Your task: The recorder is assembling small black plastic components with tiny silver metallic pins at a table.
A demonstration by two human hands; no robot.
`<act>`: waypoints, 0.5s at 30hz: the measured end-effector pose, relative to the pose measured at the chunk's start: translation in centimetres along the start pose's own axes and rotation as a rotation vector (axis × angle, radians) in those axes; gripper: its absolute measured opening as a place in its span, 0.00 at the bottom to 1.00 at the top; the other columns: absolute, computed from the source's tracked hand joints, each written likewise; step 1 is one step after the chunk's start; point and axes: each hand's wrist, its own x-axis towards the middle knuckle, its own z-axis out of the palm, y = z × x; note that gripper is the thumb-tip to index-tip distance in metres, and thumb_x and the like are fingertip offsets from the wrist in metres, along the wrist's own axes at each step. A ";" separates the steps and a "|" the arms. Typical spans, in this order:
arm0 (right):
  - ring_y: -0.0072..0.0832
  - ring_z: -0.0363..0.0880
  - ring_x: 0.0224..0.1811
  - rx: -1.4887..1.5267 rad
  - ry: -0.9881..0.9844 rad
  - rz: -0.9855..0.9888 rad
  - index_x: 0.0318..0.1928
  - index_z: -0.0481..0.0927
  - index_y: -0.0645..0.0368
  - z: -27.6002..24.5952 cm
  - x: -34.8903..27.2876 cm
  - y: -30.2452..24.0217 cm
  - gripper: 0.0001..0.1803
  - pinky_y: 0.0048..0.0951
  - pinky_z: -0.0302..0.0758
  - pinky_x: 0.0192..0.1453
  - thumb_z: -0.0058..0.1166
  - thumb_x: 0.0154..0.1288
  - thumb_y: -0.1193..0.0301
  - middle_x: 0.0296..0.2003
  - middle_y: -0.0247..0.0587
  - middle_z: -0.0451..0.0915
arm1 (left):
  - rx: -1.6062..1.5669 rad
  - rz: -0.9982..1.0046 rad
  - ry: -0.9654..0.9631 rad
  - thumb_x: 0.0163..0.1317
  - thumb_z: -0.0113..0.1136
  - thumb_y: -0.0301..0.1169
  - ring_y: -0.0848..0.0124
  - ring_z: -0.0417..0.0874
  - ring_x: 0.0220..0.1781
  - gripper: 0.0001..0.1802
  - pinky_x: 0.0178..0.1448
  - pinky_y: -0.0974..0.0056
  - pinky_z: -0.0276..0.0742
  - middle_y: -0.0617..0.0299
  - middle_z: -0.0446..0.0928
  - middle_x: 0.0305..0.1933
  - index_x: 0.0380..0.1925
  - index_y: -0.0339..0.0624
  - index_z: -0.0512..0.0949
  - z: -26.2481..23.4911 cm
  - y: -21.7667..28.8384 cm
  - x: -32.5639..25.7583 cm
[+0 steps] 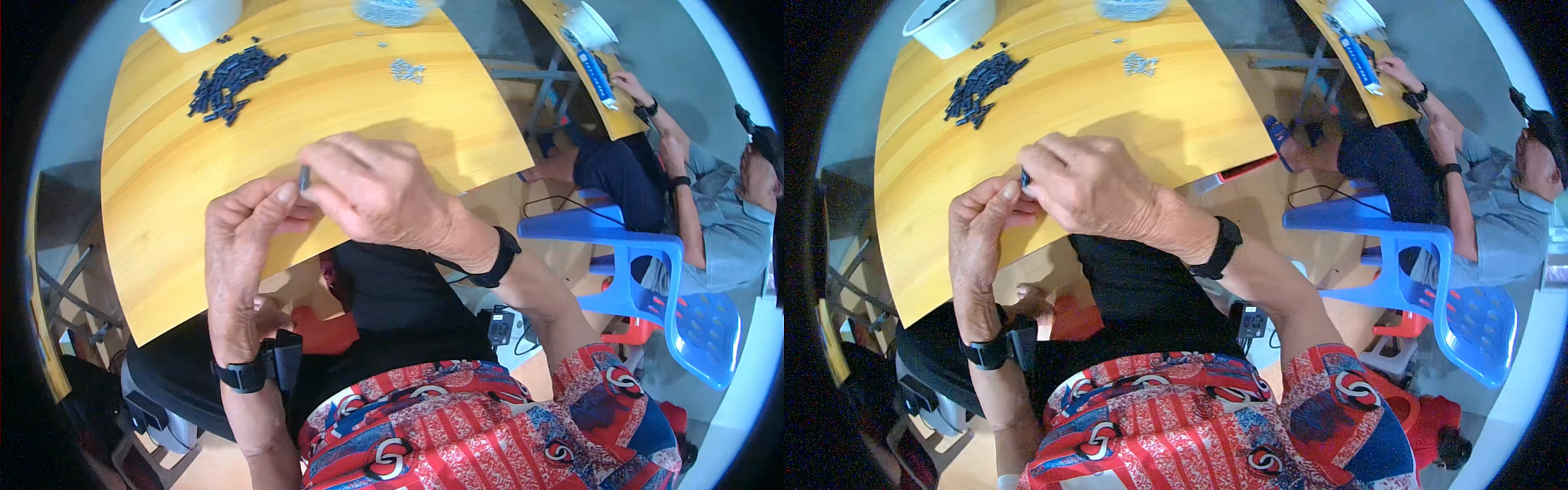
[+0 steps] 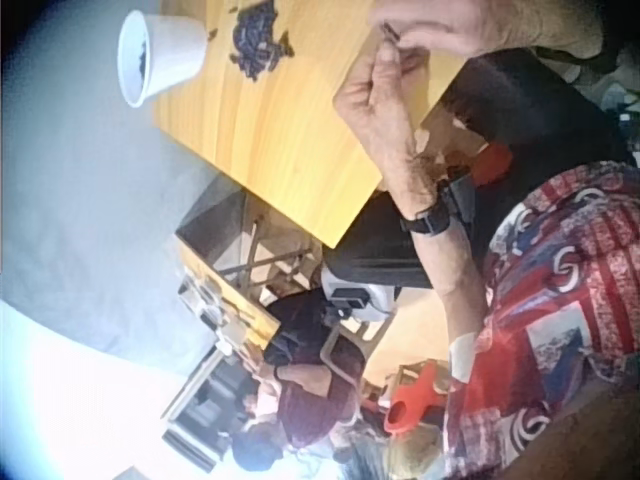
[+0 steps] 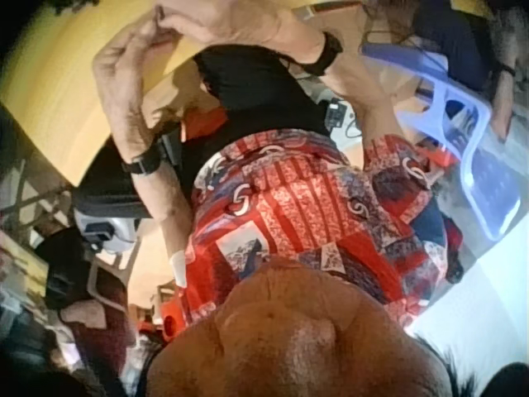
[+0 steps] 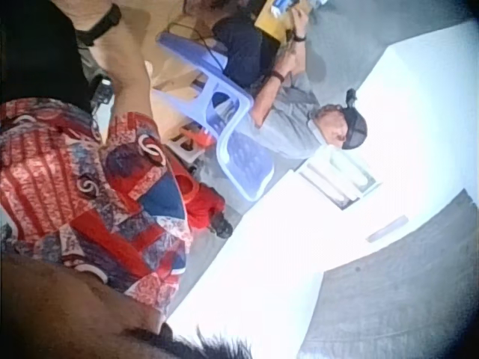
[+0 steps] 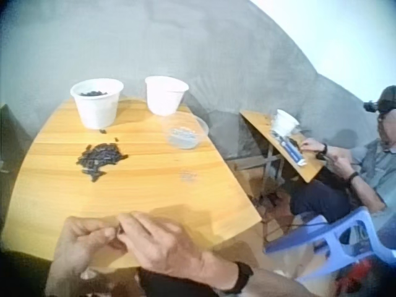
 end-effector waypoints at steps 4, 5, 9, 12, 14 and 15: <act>0.24 0.79 0.26 0.078 0.249 0.446 0.39 0.78 0.65 -4.9 -2.8 1.5 0.10 0.23 0.75 0.28 0.57 0.55 0.78 0.33 0.37 0.78 | 0.012 0.012 0.023 0.63 0.57 0.34 0.72 0.81 0.33 0.14 0.39 0.68 0.80 0.55 0.82 0.32 0.38 0.31 0.81 -0.2 -0.5 0.0; 0.22 0.78 0.25 0.206 0.368 0.639 0.42 0.78 0.65 -6.3 -4.1 2.0 0.11 0.21 0.75 0.28 0.55 0.57 0.79 0.32 0.36 0.78 | 0.009 0.013 0.039 0.62 0.58 0.33 0.72 0.82 0.32 0.13 0.39 0.68 0.80 0.55 0.82 0.31 0.37 0.32 0.81 -0.3 -0.3 -0.1; 0.17 0.77 0.26 0.270 0.642 0.998 0.48 0.76 0.65 -11.9 -10.1 5.8 0.13 0.17 0.73 0.29 0.52 0.61 0.81 0.29 0.32 0.76 | 0.017 0.027 0.049 0.61 0.60 0.32 0.72 0.82 0.31 0.12 0.38 0.69 0.79 0.55 0.82 0.29 0.36 0.32 0.82 0.2 -0.3 0.1; 0.18 0.78 0.26 0.287 0.657 1.075 0.48 0.76 0.63 -12.5 -16.0 10.4 0.14 0.17 0.73 0.29 0.52 0.61 0.81 0.28 0.32 0.75 | 0.030 0.027 0.067 0.61 0.60 0.32 0.73 0.82 0.31 0.12 0.38 0.70 0.79 0.56 0.82 0.29 0.36 0.32 0.82 0.3 -0.2 0.1; 0.21 0.79 0.26 0.223 0.587 1.112 0.48 0.77 0.62 -11.7 -19.1 12.9 0.14 0.20 0.73 0.29 0.53 0.60 0.80 0.27 0.35 0.77 | 0.048 0.032 0.079 0.61 0.60 0.31 0.73 0.82 0.30 0.11 0.37 0.70 0.79 0.56 0.82 0.29 0.36 0.33 0.82 0.4 -0.3 0.2; 0.23 0.80 0.25 0.156 0.513 1.150 0.48 0.77 0.61 -11.0 -20.5 14.1 0.15 0.23 0.74 0.29 0.54 0.60 0.78 0.26 0.38 0.78 | 0.063 0.034 0.090 0.61 0.60 0.31 0.73 0.81 0.30 0.11 0.37 0.70 0.79 0.57 0.82 0.29 0.36 0.33 0.82 0.3 -0.2 0.1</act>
